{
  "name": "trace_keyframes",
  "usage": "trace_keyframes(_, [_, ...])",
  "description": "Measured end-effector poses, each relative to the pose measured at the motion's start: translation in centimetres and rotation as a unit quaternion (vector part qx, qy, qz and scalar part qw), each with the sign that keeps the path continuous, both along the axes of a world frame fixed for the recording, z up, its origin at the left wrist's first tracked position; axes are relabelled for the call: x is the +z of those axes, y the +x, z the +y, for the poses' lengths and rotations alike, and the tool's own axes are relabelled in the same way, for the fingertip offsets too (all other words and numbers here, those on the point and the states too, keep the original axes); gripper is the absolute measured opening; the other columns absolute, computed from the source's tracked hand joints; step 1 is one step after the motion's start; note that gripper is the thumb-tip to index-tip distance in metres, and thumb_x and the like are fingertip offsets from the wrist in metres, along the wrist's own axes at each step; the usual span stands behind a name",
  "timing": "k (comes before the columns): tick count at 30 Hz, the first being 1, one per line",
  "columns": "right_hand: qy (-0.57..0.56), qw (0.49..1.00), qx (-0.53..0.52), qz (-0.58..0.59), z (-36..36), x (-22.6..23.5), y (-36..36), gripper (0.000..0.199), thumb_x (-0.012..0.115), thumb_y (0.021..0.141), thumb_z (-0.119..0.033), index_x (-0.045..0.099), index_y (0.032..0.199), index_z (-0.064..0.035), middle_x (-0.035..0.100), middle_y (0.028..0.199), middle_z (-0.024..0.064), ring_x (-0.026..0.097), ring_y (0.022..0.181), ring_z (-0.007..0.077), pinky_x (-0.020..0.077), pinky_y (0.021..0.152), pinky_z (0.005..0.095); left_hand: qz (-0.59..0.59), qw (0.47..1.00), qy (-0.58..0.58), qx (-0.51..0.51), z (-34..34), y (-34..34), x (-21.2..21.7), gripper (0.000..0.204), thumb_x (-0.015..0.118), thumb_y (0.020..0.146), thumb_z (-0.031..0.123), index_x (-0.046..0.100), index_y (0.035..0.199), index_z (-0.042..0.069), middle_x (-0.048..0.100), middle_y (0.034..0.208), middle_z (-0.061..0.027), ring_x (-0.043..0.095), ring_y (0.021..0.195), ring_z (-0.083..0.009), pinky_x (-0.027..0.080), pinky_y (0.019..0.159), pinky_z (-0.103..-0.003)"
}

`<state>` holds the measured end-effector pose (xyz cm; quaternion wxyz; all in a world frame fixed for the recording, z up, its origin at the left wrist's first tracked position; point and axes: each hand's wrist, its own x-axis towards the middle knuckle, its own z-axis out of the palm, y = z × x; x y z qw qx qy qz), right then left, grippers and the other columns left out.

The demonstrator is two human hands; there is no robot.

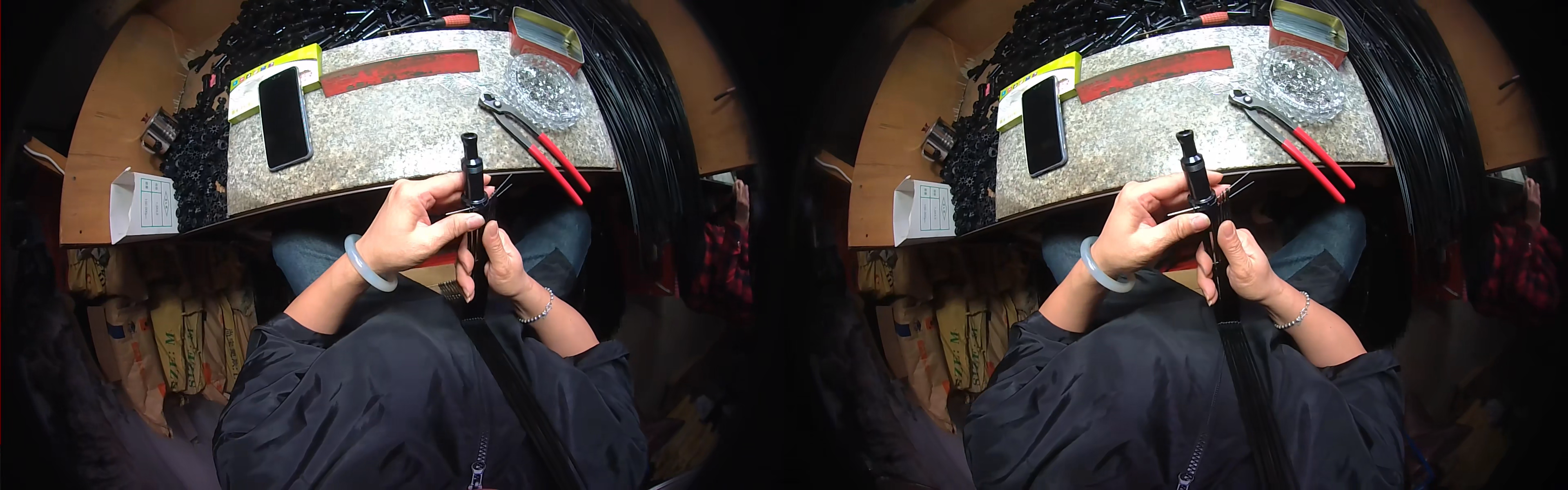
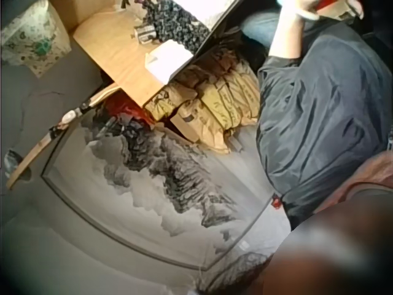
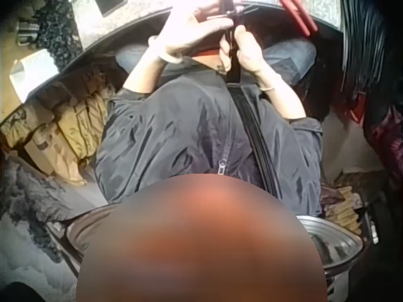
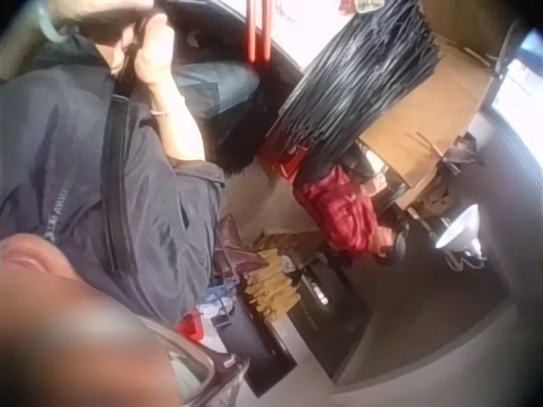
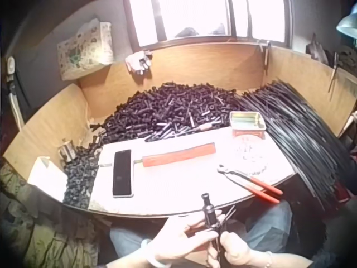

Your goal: Assembling umbrella ribs and frames into a central hub using pliers at a workbench.

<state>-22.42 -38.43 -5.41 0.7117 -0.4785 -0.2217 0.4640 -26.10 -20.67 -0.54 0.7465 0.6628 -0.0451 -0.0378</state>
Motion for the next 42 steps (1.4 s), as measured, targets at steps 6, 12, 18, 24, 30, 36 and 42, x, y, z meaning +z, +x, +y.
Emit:
trace_keyframes(6, [0.008,1.0,0.013,0.007,0.1,0.2,0.7,0.067,0.02,0.093,-0.058,0.046,0.069,-0.0013,0.051,0.048,0.0123,0.051,0.038,0.0194,0.0438,0.04,0.0264,0.059,0.995,-0.078,-0.014,0.4,0.6,0.7,0.039,0.061,0.082,-0.003,0.052,0.12,-0.006,0.063,0.107,-0.0107,0.058,0.095,-0.0124,0.046,0.084,-0.026])
trace_keyframes(12, [0.007,0.999,0.031,-0.02,-0.3,1.5,0.6,0.066,0.022,0.095,-0.054,0.05,0.069,0.0,0.056,0.053,0.0125,0.055,0.044,0.0189,0.046,0.046,0.0266,0.068,0.996,-0.057,-0.006,0.6,0.2,2.3,0.032,0.066,0.075,-0.007,0.063,0.106,-0.005,0.067,0.094,-0.0097,0.062,0.086,-0.0126,0.05,0.078,-0.026])
trace_keyframes(18, [0.094,0.989,0.048,-0.106,-2.7,1.9,-3.0,0.057,0.045,0.088,-0.055,0.05,0.103,-0.0008,0.06,0.078,0.0076,0.062,0.066,0.0166,0.0505,0.057,0.0298,-0.262,0.965,0.007,-0.003,-2.9,-4.9,2.3,0.025,0.06,0.083,-0.002,0.059,0.108,-0.01,0.066,0.087,-0.0151,0.066,0.07,-0.0209,0.056,0.055,-0.031])
trace_keyframes(24, [0.147,0.986,0.038,-0.062,1.7,1.0,1.8,0.057,0.04,0.091,-0.054,0.051,0.098,0.0019,0.057,0.071,0.0092,0.062,0.062,0.0214,0.0515,0.058,0.0307,-0.007,0.97,-0.24,0.041,-2.2,-0.5,0.2,0.059,0.059,0.084,0.047,0.055,0.114,-0.004,0.062,0.068,-0.0035,0.051,0.04,-0.0049,0.037,0.036,-0.015])
trace_keyframes(30, [0.103,0.992,0.031,-0.072,4.7,3.9,5.2,0.062,0.03,0.093,-0.056,0.05,0.072,-0.0005,0.056,0.058,0.0122,0.056,0.049,0.0188,0.0461,0.048,0.0273,-0.035,0.923,-0.379,-0.05,1.5,5.0,0.8,0.039,0.062,0.086,0.028,0.058,0.111,-0.002,0.045,0.131,-0.0244,0.049,0.117,-0.0241,0.039,0.098,-0.035])
trace_keyframes(36, [0.097,0.976,-0.134,-0.142,5.0,2.7,3.3,0.054,0.037,0.093,-0.052,0.046,0.071,-0.0038,0.049,0.049,0.0059,0.046,0.039,0.0116,0.0378,0.037,0.0219,-0.002,0.936,-0.35,0.026,-0.1,3.8,2.1,0.051,0.053,0.091,0.032,0.043,0.127,-0.004,0.058,0.111,-0.0144,0.058,0.098,-0.0185,0.046,0.087,-0.03])
trace_keyframes(42, [0.056,0.928,-0.285,-0.234,5.1,3.0,1.3,0.049,0.039,0.096,-0.043,0.054,0.072,-0.0032,0.049,0.057,-0.0036,0.045,0.051,0.004,0.036,0.046,0.0213,-0.214,0.947,-0.11,0.213,-4.4,-0.9,3.8,0.063,0.067,0.082,0.029,0.043,0.129,-0.005,0.052,0.122,-0.0214,0.055,0.11,-0.0214,0.041,0.094,-0.029])
